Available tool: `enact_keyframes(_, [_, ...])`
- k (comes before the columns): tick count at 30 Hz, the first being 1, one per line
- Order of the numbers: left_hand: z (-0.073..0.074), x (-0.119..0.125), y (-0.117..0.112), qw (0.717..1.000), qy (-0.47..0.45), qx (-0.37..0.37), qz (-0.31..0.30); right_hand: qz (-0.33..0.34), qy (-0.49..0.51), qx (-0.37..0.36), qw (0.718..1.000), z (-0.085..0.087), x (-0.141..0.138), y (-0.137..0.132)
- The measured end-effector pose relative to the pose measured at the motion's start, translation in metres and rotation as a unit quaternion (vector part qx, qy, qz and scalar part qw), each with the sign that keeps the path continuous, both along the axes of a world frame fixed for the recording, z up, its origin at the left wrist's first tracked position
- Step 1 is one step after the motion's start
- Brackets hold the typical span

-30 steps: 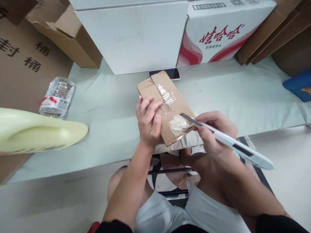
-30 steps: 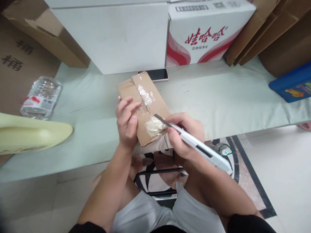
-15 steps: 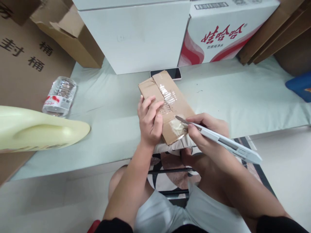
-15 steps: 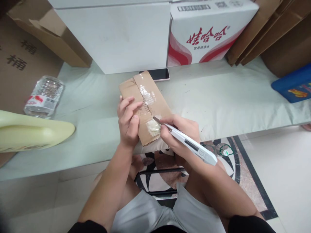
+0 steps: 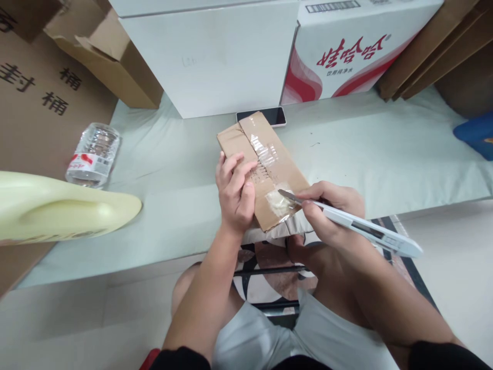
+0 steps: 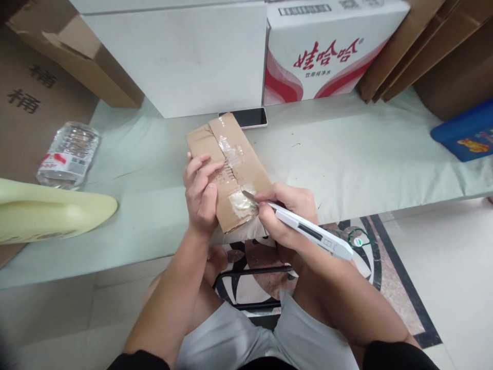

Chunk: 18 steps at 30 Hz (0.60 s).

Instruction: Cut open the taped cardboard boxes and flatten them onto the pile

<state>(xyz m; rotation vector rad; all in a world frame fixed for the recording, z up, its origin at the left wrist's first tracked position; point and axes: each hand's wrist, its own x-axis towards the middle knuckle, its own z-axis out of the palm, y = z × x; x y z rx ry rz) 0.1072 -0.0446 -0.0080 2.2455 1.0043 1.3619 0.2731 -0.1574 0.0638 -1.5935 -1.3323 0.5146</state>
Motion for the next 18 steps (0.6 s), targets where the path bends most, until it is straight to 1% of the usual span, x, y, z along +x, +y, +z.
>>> enact_keyframes(4, [-0.001,0.0,0.0,1.0,-0.002,0.003,0.003,0.018,-0.019,-0.003,1.0,-0.002,0.001,0.001])
enact_keyframes(7, [0.0,0.0,0.0,1.0,0.005,0.0,0.009,0.025,0.014,-0.006,1.0,-0.003,0.004,-0.003])
enact_keyframes(10, [0.001,0.0,0.0,1.0,0.006,-0.006,0.005,0.028,0.034,0.019,0.999,-0.005,0.007,-0.007])
enact_keyframes(15, [0.0,-0.001,0.001,1.0,-0.007,0.001,-0.004,0.044,0.021,0.03,0.998,-0.009,0.009,-0.005])
enact_keyframes(18, [0.0,-0.002,0.002,1.0,-0.009,-0.003,-0.011,0.038,0.034,0.062,0.997,-0.013,0.01,-0.004])
